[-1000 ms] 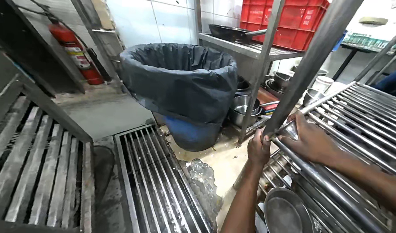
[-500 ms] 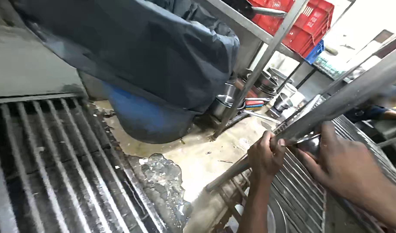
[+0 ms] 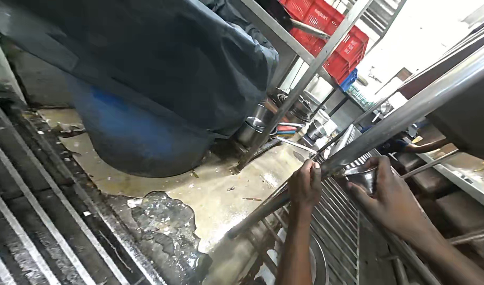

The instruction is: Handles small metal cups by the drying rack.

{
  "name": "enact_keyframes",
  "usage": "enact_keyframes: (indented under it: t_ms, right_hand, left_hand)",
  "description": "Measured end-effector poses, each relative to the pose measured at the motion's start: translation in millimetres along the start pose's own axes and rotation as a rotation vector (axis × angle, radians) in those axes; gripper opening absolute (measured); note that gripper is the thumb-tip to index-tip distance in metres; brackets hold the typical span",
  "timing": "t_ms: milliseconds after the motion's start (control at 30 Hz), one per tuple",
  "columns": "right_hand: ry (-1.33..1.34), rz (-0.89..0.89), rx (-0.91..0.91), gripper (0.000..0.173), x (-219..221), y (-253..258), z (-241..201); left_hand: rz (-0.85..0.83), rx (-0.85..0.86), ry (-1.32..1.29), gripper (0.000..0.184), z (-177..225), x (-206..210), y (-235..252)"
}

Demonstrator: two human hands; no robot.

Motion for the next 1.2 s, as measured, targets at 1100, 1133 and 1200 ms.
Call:
enact_keyframes:
  t_ms: [1100, 1133, 1200]
  right_hand:
    - [-0.2, 0.254, -0.123, 0.039, 44.6, -14.6, -27.7]
    - [-0.23, 0.241, -0.103, 0.036, 44.8, -12.0, -30.1]
    - [-0.303, 0.142, -0.005, 0.037, 38.8, -7.4, -36.6]
  left_hand:
    - [-0.352, -0.083, -0.198, 0.077, -5.1, -6.7, 0.8]
    - [-0.344, -0.058, -0.184, 0.078, -5.0, -6.7, 3.5]
    - [-0.325, -0.034, -0.171, 0.078, -5.6, -5.6, 6.0]
Point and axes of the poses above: each hand's wrist, its own y-axis towards the middle knuckle, its own x-axis out of the palm, z = x × y, the point moved 5 cm from there along y, towards the middle knuckle, and after that the axes turned 10 degrees about y, right-handed, at the moved point
